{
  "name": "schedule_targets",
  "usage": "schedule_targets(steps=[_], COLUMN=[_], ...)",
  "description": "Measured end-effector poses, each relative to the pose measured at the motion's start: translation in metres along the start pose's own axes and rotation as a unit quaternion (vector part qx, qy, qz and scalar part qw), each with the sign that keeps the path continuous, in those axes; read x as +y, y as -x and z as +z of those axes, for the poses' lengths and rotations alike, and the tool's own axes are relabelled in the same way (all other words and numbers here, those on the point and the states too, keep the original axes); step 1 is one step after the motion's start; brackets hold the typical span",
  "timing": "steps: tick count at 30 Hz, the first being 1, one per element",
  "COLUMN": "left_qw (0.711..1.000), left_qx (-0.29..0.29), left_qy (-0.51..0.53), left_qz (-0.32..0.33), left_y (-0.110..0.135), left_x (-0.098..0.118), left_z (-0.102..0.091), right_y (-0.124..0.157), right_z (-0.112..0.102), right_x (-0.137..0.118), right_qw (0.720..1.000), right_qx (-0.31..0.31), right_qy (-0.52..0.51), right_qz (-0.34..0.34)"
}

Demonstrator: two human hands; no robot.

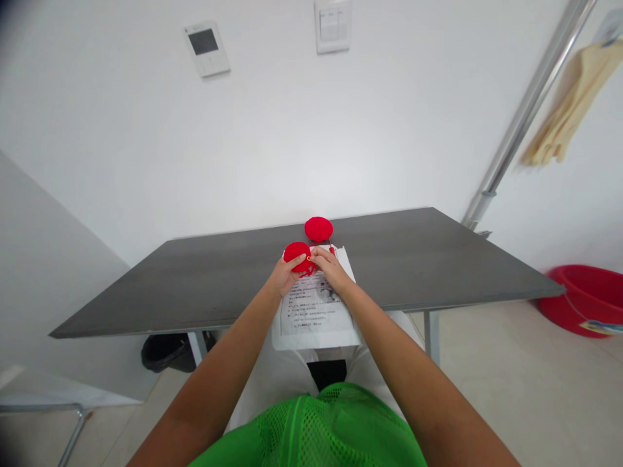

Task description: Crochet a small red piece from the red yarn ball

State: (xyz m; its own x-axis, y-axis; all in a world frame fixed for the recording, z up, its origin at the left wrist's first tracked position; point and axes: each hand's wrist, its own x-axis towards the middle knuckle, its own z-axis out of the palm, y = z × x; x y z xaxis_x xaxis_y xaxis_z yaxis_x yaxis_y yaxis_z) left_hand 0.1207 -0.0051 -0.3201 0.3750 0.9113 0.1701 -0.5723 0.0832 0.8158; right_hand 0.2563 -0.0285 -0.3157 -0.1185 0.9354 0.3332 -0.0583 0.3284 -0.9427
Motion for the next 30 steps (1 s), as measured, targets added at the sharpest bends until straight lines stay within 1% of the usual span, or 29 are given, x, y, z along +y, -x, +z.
schedule_targets(steps=[5, 8, 15, 30], left_qw=[1.000, 1.000, 1.000, 1.000], left_qx=[0.007, 0.011, 0.002, -0.001], left_qy=[0.002, 0.005, 0.005, 0.000], left_qz=[0.001, 0.001, 0.009, -0.001], left_y=[0.0000, -0.0003, -0.0004, -0.0009], left_x=[0.0007, 0.0004, 0.0004, 0.0003], left_z=[0.0005, 0.0003, 0.0001, -0.0014], right_y=[-0.0004, -0.0001, 0.0007, -0.0009], right_z=[-0.0019, -0.0016, -0.0009, -0.0040], right_x=[0.0024, 0.0018, 0.0003, 0.0039], right_qw=[1.000, 1.000, 1.000, 0.999], right_qx=[-0.008, -0.003, -0.005, -0.003], right_qy=[0.000, 0.008, 0.005, 0.020], right_qz=[-0.012, -0.015, -0.021, -0.038])
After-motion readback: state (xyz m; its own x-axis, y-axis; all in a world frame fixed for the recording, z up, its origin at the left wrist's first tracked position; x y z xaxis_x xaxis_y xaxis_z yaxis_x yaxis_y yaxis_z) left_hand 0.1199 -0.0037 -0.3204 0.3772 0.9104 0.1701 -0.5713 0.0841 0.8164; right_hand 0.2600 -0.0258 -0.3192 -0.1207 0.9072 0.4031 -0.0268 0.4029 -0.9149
